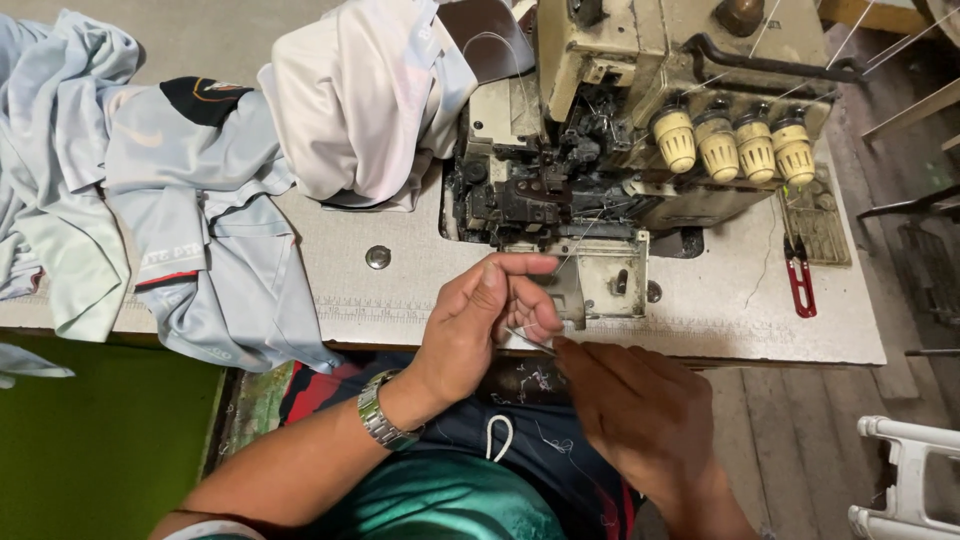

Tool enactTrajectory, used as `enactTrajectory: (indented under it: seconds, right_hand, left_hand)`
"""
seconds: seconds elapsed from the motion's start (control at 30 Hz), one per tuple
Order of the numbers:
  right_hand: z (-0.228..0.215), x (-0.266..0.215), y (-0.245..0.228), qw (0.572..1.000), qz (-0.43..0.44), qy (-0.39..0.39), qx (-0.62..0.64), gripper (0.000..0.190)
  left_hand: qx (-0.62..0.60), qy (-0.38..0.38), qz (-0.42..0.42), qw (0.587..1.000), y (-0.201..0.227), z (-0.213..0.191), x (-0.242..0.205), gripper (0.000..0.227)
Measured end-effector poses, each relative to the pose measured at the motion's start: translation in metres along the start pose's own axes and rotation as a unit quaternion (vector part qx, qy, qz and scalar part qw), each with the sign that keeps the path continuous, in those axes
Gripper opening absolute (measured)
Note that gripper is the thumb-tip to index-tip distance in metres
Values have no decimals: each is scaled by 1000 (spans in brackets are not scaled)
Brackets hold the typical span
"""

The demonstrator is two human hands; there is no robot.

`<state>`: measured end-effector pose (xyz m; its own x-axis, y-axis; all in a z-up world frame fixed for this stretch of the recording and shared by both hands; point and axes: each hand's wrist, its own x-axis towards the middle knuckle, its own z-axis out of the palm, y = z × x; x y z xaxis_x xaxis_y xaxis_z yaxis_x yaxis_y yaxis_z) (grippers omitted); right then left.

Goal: Threading an industrial overlock sewing machine using tweezers and thread snips

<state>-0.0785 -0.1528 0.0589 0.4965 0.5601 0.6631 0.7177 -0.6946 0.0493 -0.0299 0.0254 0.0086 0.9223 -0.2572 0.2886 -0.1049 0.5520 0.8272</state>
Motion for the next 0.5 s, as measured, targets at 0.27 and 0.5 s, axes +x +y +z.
enactTrajectory:
  seconds: [0.27, 0.5]
  right_hand:
    - [3, -16, 15, 990, 122, -46, 62, 18]
    - [-19, -13, 22, 996, 53, -46, 62, 24]
  left_hand:
    - [-66, -41, -2, 997, -9, -9, 2, 56]
    - [-163, -9, -65, 984, -10, -18, 5, 59]
